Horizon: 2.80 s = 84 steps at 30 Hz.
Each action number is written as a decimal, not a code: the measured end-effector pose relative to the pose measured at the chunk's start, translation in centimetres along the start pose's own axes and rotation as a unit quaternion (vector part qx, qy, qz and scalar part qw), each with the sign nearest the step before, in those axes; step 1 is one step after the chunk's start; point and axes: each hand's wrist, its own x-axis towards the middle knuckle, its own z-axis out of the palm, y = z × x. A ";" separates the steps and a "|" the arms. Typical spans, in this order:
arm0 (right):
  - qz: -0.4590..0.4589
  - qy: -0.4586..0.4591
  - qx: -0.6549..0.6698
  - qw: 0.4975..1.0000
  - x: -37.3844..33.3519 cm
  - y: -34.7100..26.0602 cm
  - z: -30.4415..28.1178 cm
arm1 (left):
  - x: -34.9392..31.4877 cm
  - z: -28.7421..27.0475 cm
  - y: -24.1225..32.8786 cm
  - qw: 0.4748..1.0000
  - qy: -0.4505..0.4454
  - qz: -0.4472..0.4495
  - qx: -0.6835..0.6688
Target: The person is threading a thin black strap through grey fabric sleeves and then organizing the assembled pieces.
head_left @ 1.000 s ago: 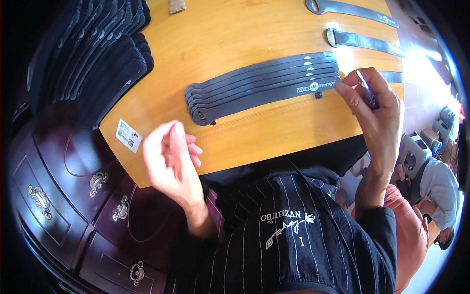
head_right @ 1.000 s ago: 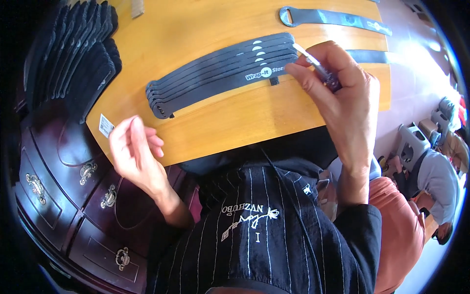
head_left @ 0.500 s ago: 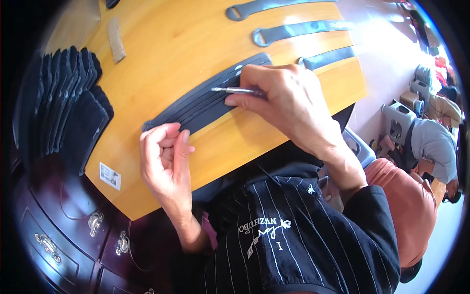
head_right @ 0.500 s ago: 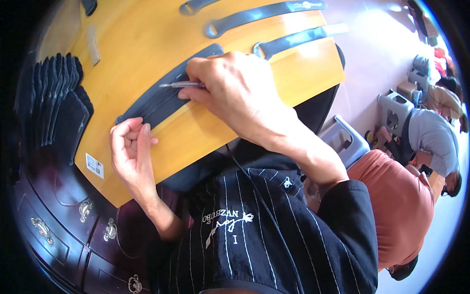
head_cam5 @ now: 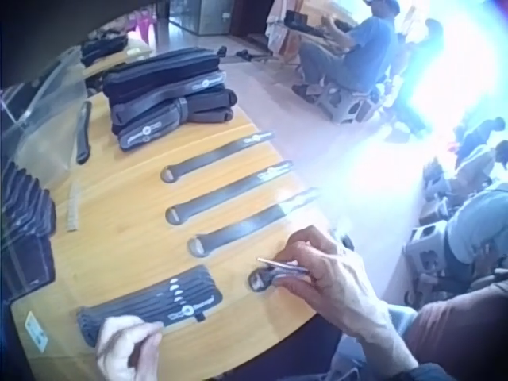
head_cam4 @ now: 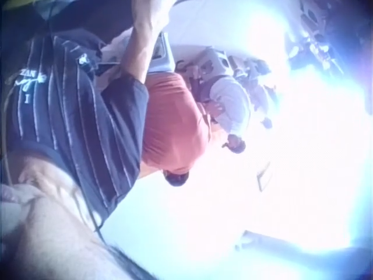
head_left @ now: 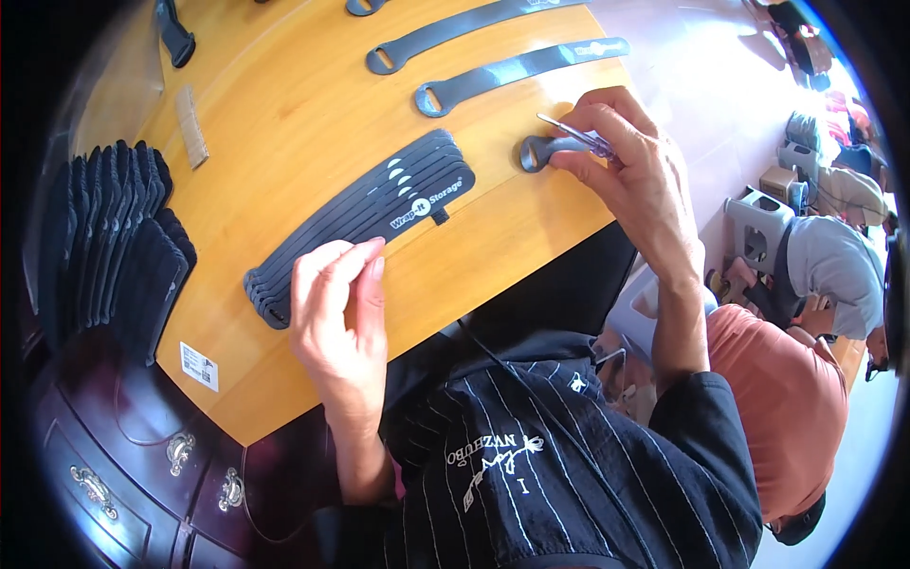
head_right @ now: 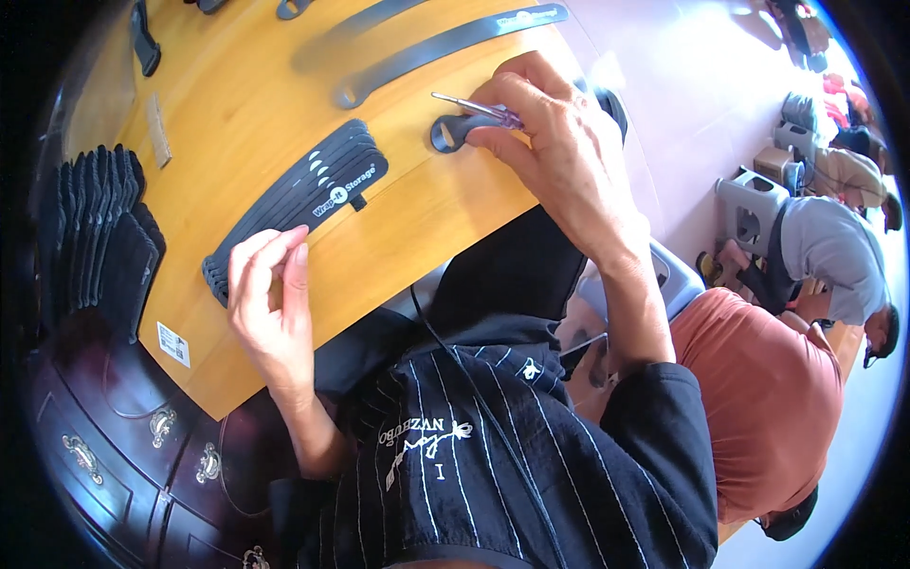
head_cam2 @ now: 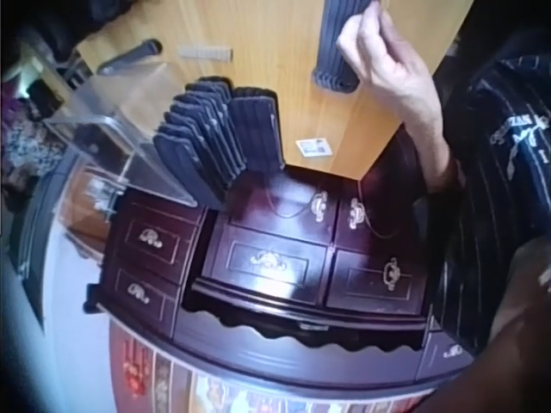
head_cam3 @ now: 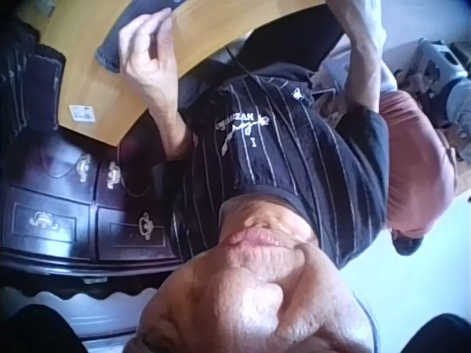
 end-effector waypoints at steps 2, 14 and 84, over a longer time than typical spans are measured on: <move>0.012 0.001 0.015 1.000 -0.2 0.1 0.0 | 0.4 -0.3 0.6 1.000 -0.018 -0.022 0.007; -0.097 -0.167 0.142 0.971 -2.4 -5.5 1.7 | -3.2 1.1 1.9 0.984 -0.038 -0.080 -0.155; 0.137 -0.088 0.217 0.963 0.1 -5.1 3.3 | -3.4 -5.4 -2.8 0.943 0.190 -0.266 -0.063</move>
